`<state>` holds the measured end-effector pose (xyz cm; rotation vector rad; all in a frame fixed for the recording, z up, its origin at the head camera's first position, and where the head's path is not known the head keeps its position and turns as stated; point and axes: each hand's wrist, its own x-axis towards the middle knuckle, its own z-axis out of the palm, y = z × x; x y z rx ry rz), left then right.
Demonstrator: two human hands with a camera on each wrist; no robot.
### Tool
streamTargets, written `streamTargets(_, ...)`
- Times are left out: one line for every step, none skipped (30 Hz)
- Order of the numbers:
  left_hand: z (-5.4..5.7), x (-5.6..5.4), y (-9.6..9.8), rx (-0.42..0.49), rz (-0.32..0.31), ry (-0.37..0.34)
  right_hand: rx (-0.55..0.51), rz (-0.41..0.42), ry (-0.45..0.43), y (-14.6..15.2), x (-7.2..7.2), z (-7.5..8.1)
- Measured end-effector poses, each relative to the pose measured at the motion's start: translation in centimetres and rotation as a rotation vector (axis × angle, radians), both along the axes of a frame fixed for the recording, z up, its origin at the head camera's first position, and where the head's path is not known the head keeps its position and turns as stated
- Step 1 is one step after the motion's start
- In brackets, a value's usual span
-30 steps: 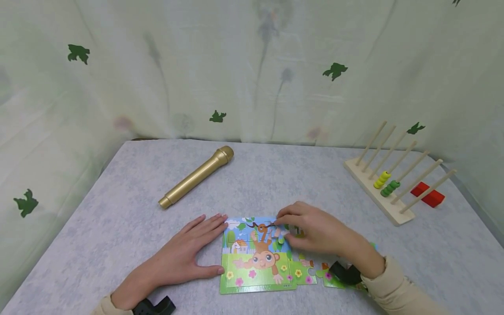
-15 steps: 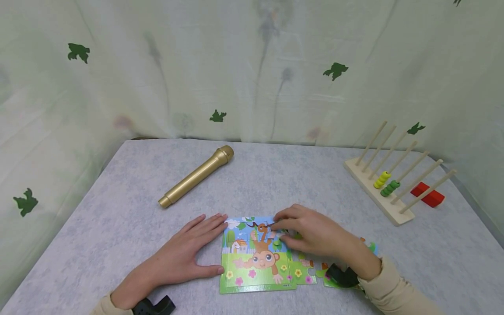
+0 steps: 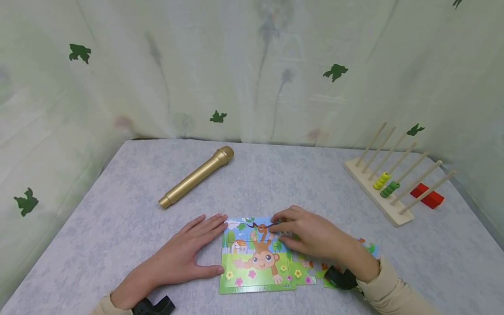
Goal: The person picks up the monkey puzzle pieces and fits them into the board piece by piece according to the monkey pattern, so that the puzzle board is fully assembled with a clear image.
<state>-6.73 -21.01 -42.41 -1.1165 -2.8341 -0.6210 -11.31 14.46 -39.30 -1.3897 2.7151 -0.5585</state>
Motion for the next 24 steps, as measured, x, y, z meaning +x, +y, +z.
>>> streamTargets(0.0,0.0,0.0,0.0,-0.001,0.002,0.001,0.004,0.003,0.0,0.0,0.0)
streamTargets(0.0,0.0,0.0,0.0,-0.002,0.004,0.002,0.004,0.004,0.0,0.0,-0.1)
streamTargets(0.0,0.0,0.0,0.001,-0.003,0.005,0.002,0.0,0.0,0.0,0.0,0.0)
streamTargets(0.0,0.0,0.0,0.001,-0.003,0.007,0.002,-0.003,-0.004,0.0,0.0,0.0)
streamTargets(0.0,0.0,0.0,0.003,-0.003,0.007,0.002,-0.007,-0.008,0.0,0.0,0.0)
streamTargets(-0.1,0.0,0.0,0.004,-0.003,0.007,0.003,-0.011,-0.012,0.0,0.1,0.0)
streamTargets(-0.1,0.0,0.0,0.004,-0.003,0.006,0.005,-0.014,-0.017,0.0,0.1,0.0)
streamTargets(-0.1,0.0,0.0,0.005,-0.003,0.004,0.006,-0.017,-0.023,0.0,0.1,0.0)
streamTargets(-0.1,0.0,0.0,0.005,-0.003,0.003,0.007,-0.019,-0.027,0.0,0.2,0.1)
streamTargets(-0.1,0.0,-0.1,0.005,-0.003,0.003,0.007,-0.019,-0.031,0.0,0.2,0.1)
streamTargets(-0.1,0.0,-0.1,0.005,-0.003,0.004,0.006,-0.018,-0.033,0.0,0.2,0.1)
streamTargets(-0.1,0.0,-0.1,0.004,-0.003,0.006,0.007,-0.015,-0.035,0.0,0.2,0.1)
streamTargets(-0.1,0.1,-0.1,0.004,-0.003,0.009,0.008,-0.014,-0.035,0.0,0.2,0.1)
streamTargets(-0.2,0.1,-0.1,0.005,-0.004,0.012,0.006,-0.012,-0.038,0.1,0.2,0.2)
streamTargets(-0.2,0.1,-0.1,0.005,-0.004,0.017,0.005,-0.012,-0.039,0.1,0.2,0.2)
streamTargets(-0.2,0.1,-0.1,0.005,-0.003,0.021,0.0,-0.011,-0.038,0.2,0.2,0.3)
streamTargets(-0.2,0.1,-0.1,0.007,-0.003,0.022,-0.005,-0.012,-0.038,0.2,0.2,0.4)
streamTargets(-0.2,0.1,-0.1,0.007,-0.003,0.021,-0.008,-0.015,-0.035,0.3,0.2,0.5)
streamTargets(-0.2,0.0,-0.1,0.007,-0.002,0.02,-0.013,-0.018,-0.031,0.4,0.2,0.6)
streamTargets(-0.1,0.0,-0.1,0.007,-0.002,0.016,-0.019,-0.019,-0.027,0.6,0.2,0.7)
streamTargets(-0.1,0.0,0.0,0.007,-0.001,0.011,-0.022,-0.021,-0.02,0.7,0.2,0.8)
streamTargets(-0.1,0.0,0.0,0.007,0.0,0.006,-0.026,-0.022,-0.013,0.9,0.2,0.9)
streamTargets(-0.1,0.0,0.0,0.008,0.0,0.001,-0.024,-0.023,-0.003,1.0,0.1,1.0)
streamTargets(-0.1,0.0,0.0,0.008,0.001,-0.002,-0.019,-0.024,0.008,1.2,0.1,1.1)
